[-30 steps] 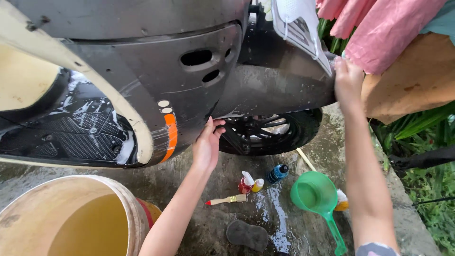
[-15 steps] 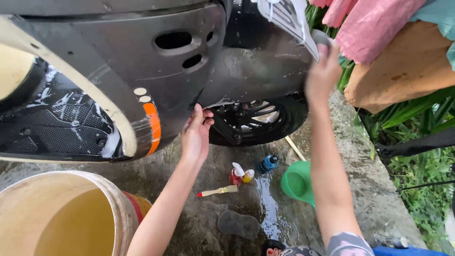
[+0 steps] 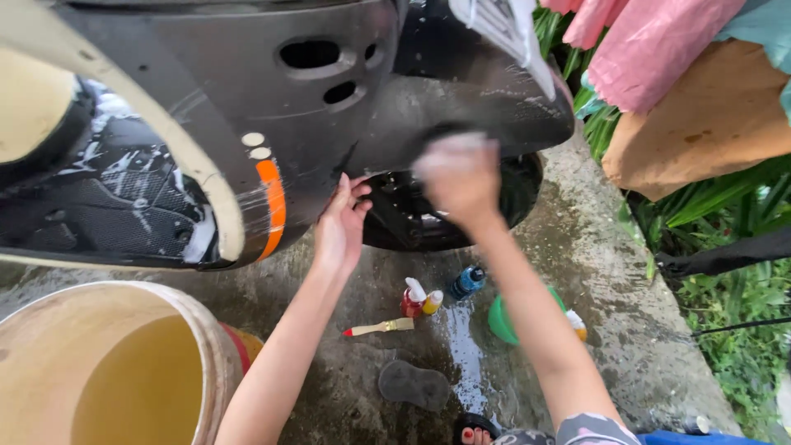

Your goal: Washing a scooter using soap, water, a sponge, and a brush.

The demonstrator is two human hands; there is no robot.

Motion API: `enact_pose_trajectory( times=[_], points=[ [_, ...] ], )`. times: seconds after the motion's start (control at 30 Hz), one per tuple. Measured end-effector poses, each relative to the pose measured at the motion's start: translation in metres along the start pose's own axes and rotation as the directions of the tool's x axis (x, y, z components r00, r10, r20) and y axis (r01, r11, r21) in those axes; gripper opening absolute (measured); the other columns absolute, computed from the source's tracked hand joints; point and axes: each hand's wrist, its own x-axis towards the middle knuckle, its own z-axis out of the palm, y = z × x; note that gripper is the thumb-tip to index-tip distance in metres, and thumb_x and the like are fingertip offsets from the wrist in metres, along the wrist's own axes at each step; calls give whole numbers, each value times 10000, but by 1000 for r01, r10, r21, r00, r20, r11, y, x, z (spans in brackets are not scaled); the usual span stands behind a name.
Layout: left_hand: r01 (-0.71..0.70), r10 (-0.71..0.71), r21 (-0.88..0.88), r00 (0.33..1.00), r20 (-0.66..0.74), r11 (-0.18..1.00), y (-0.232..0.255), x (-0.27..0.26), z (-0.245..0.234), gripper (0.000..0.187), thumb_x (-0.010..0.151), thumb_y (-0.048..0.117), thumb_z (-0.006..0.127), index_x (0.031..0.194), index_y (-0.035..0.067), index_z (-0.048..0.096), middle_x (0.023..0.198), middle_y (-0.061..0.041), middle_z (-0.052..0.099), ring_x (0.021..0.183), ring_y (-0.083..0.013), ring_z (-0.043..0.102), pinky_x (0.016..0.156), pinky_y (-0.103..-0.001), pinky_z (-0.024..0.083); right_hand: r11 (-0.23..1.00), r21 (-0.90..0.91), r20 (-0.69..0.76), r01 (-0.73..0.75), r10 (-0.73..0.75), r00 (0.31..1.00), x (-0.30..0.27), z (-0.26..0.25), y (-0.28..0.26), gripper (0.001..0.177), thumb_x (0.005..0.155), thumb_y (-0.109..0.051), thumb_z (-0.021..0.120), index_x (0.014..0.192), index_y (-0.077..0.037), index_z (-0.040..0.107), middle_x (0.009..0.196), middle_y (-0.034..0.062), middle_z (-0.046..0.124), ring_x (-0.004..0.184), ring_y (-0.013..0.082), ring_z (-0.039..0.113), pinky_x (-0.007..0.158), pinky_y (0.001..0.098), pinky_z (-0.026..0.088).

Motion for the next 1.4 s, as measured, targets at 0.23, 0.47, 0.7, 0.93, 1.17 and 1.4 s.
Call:
enact_pose_trajectory(
  times=[0.23,0.47,0.7,0.93,1.17,1.4],
  points=[
    [-143,137,-72,987,-86,987,-35,-1,-10,328,1042,326,409,1129,77,604,1052,-70,677,923,-177,605,796,-320,465,895,-54,-116,-442,434,893,35,-14,-24,399,1003,-221,573,1340,-11,607,1480,278,481,1436,543,340,1223,656,162],
    [-111,120,48,950,-289,993,-50,-4,-33,203,1038,292,471,1104,114,543,920,-14,620,804,-114,578,693,-294,460,988,87,197,128,-143,970,102,9,-90,248,971,-291,656,1182,-173,711,1397,17,620,1435,267,510,1237,592,287],
    [-298,370,373,919,-138,879,-16,-21,-8,254,1041,252,530,960,36,635,881,-20,624,760,-100,557,664,-266,459,855,-106,88,-507,516,852,121,-41,-39,551,930,-371,614,1408,-101,568,1582,177,396,1505,457,288,1209,704,134],
    [-254,291,174,926,-242,952,-46,-10,-1,184,1044,265,444,1068,97,515,774,-10,548,661,-111,522,585,-266,442,860,77,119,-504,494,862,164,11,-87,565,893,-174,704,1397,12,529,1362,200,555,1364,428,480,1234,564,317],
    [-262,301,215,938,-174,941,-45,-15,-32,139,1051,175,487,1048,54,555,786,-11,534,668,-101,503,568,-259,416,961,225,105,163,-190,976,150,-5,-85,333,753,-145,726,1073,-52,736,1160,106,713,1194,285,638,1105,456,487],
    [-321,323,853,926,193,411,-21,-35,-68,226,1039,254,574,1008,37,627,692,-75,648,615,-170,644,589,-329,507,983,175,150,62,-89,985,137,-55,-70,246,801,-155,783,1002,-44,695,1017,138,648,988,336,592,869,462,484]
  ],
)
